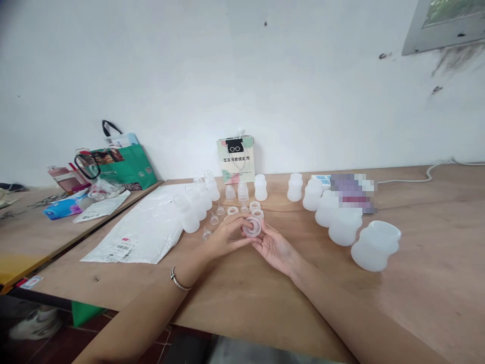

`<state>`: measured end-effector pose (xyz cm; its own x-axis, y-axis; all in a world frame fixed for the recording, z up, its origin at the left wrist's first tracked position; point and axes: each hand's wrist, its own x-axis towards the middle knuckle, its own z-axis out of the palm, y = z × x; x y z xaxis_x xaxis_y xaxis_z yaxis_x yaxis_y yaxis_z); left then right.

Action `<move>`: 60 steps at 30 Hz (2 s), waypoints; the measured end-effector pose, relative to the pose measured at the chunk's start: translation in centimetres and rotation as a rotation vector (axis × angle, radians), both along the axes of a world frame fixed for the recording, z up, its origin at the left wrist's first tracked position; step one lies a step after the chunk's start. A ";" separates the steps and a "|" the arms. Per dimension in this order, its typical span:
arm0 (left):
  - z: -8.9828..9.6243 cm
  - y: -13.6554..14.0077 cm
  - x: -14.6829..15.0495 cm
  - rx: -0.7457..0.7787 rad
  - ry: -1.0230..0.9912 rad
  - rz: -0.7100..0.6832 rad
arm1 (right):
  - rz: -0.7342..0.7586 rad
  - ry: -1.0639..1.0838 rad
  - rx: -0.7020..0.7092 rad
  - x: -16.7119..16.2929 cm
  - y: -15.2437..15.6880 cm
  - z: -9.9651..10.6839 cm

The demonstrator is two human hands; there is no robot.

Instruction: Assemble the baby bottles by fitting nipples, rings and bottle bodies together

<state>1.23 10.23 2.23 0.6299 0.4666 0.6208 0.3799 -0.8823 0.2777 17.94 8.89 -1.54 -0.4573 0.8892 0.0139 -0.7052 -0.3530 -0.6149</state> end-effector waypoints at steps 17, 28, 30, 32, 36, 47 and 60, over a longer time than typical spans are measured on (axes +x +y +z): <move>-0.3 -0.1 -0.1 0.121 0.254 0.256 | -0.139 -0.358 0.163 -0.5 0.1 -1.1; -1.0 -0.2 0.6 0.261 0.168 0.332 | -0.137 -0.354 0.084 -0.5 -0.3 -0.9; -0.9 -0.2 0.6 0.261 0.144 0.369 | -0.136 -0.336 0.066 -0.5 -0.4 -0.9; -0.9 -0.3 0.7 0.266 0.133 0.370 | -0.141 -0.336 0.059 -0.5 -0.4 -0.9; -1.3 -0.6 0.8 0.265 0.123 0.303 | -0.144 -0.387 0.079 -0.5 -0.3 -0.9; -0.7 -0.2 0.5 -0.004 0.041 0.283 | -0.264 -0.408 0.147 0.0 0.2 -0.8; -1.1 0.2 0.3 -0.384 -0.036 0.230 | -0.849 -0.809 0.464 1.1 2.6 0.7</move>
